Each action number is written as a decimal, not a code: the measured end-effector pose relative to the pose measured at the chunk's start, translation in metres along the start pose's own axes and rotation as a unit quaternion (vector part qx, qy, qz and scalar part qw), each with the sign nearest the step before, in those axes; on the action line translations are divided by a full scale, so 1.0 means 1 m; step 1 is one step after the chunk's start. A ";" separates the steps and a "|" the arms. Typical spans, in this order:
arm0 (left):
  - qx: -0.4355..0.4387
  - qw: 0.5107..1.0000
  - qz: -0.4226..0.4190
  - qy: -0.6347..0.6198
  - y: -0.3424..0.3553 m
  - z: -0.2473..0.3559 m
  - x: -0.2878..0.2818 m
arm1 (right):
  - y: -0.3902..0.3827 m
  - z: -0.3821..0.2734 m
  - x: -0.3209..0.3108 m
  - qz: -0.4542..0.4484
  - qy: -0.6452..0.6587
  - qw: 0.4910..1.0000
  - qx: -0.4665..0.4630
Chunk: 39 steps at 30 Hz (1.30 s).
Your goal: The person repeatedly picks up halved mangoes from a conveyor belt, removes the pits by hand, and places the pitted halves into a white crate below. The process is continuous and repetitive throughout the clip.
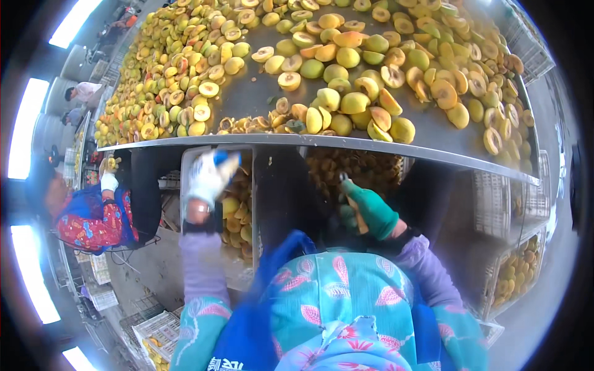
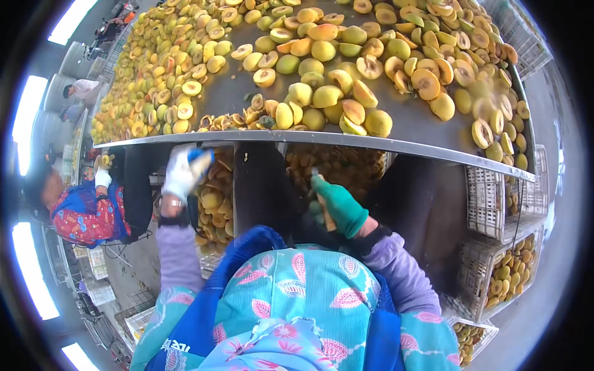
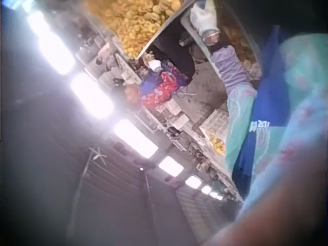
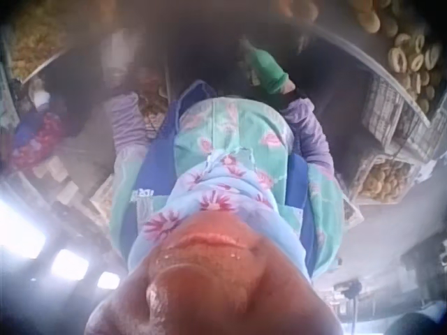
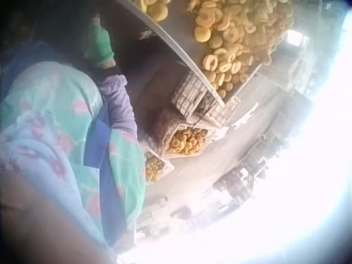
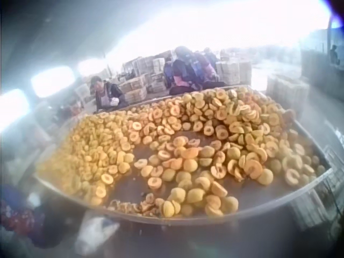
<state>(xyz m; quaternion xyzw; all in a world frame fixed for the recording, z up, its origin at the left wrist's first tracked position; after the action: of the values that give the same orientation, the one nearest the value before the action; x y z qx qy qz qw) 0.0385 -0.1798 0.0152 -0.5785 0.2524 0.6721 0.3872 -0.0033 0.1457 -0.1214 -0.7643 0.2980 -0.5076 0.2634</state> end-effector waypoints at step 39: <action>0.155 0.771 -0.078 -0.612 0.005 0.219 0.031 | -0.033 -0.103 0.081 0.086 -0.200 0.853 -0.475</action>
<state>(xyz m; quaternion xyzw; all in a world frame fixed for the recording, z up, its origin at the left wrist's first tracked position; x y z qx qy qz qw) -0.0938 -0.0028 0.0290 0.0056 0.0169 0.8034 0.5952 -0.0682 0.0995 -0.0127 -0.8528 0.5079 -0.1165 -0.0351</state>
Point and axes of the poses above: each hand's wrist, its own y-axis towards the middle knuckle, its own x-axis out of the palm, z = x × y, the point moved 10 cm from there along y, towards the middle knuckle, and after that the axes turned 3 degrees about y, right-handed, at the moved point
